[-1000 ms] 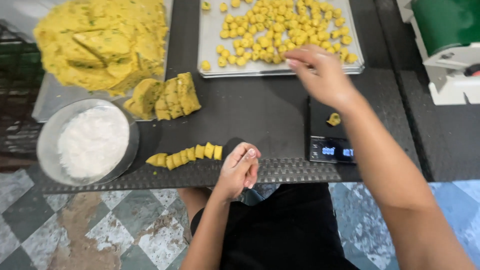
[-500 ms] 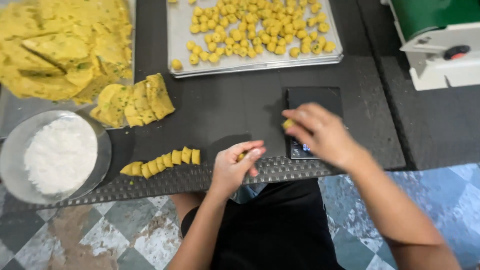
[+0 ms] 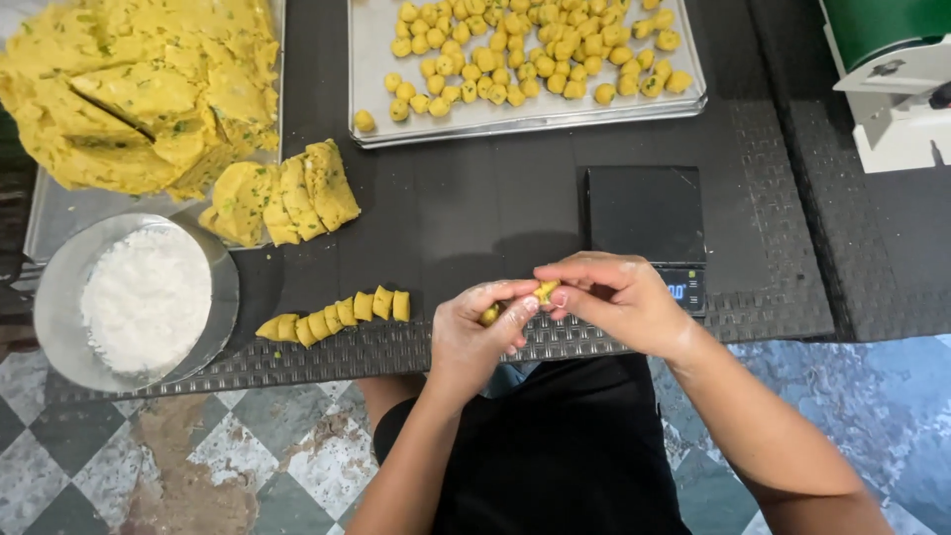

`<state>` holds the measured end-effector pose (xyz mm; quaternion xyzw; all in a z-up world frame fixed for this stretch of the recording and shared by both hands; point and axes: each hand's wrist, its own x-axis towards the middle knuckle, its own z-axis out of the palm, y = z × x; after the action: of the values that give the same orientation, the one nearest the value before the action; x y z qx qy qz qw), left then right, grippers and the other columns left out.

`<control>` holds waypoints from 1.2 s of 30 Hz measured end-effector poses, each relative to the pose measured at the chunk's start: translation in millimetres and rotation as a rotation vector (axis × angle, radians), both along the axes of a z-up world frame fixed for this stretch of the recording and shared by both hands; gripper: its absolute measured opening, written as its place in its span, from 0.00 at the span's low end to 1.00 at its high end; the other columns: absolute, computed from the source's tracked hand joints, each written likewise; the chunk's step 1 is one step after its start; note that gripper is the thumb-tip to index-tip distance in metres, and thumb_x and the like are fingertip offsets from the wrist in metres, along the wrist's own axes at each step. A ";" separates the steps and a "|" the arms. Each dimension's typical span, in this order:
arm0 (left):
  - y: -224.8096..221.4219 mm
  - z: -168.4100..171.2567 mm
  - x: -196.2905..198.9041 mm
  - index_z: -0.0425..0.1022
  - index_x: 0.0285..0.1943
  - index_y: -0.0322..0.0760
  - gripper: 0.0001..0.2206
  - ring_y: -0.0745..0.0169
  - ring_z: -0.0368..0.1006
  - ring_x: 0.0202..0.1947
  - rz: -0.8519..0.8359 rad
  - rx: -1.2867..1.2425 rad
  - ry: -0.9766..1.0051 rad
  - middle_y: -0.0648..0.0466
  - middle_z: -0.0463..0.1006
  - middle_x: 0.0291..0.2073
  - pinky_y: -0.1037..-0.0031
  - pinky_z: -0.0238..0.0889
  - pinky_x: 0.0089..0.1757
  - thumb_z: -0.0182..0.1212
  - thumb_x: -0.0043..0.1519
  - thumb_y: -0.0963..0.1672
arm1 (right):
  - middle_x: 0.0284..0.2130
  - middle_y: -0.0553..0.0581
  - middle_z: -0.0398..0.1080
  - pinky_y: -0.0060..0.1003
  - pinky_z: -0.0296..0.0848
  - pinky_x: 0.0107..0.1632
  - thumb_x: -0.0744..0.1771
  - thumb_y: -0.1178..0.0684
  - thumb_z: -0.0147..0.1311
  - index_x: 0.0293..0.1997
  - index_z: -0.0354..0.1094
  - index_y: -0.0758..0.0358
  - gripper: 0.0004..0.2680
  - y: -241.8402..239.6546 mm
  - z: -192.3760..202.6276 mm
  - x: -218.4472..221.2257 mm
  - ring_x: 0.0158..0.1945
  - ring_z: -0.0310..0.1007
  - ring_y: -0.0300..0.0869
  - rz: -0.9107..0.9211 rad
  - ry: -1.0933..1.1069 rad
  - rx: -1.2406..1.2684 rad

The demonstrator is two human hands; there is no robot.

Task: Weighing individual portions of yellow dough on a digital scale and placing them on a tray for portion control.

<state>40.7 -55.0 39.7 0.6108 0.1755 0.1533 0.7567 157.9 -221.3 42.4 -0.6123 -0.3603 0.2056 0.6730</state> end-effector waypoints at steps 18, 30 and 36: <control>4.8 3.7 -9.5 0.86 0.42 0.24 0.11 0.69 0.71 0.12 0.075 -0.023 0.012 0.41 0.85 0.33 0.81 0.68 0.14 0.79 0.52 0.35 | 0.42 0.69 0.77 0.45 0.87 0.42 0.62 0.66 0.68 0.59 0.74 0.73 0.19 4.4 4.5 -23.9 0.40 0.86 0.50 -0.008 -0.123 -0.075; -5.3 -10.8 -12.1 0.88 0.46 0.38 0.12 0.52 0.87 0.38 0.239 0.648 -0.255 0.52 0.90 0.37 0.68 0.79 0.41 0.80 0.53 0.40 | 0.27 0.67 0.81 0.39 0.83 0.42 0.68 0.61 0.58 0.57 0.72 0.77 0.12 4.8 -26.7 -26.8 0.30 0.86 0.46 -0.059 0.131 0.047; -2.8 -1.4 -18.5 0.85 0.53 0.36 0.13 0.46 0.84 0.47 -0.019 0.872 -0.213 0.46 0.88 0.42 0.63 0.79 0.46 0.73 0.58 0.40 | 0.23 0.63 0.80 0.38 0.82 0.41 0.66 0.61 0.64 0.52 0.76 0.75 0.11 3.3 -16.8 -28.4 0.29 0.83 0.41 -0.035 0.189 -0.033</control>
<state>22.2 -57.8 38.3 0.8551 0.0100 0.2681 0.4436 129.5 -217.9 25.6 -0.6073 -0.2810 0.2567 0.6974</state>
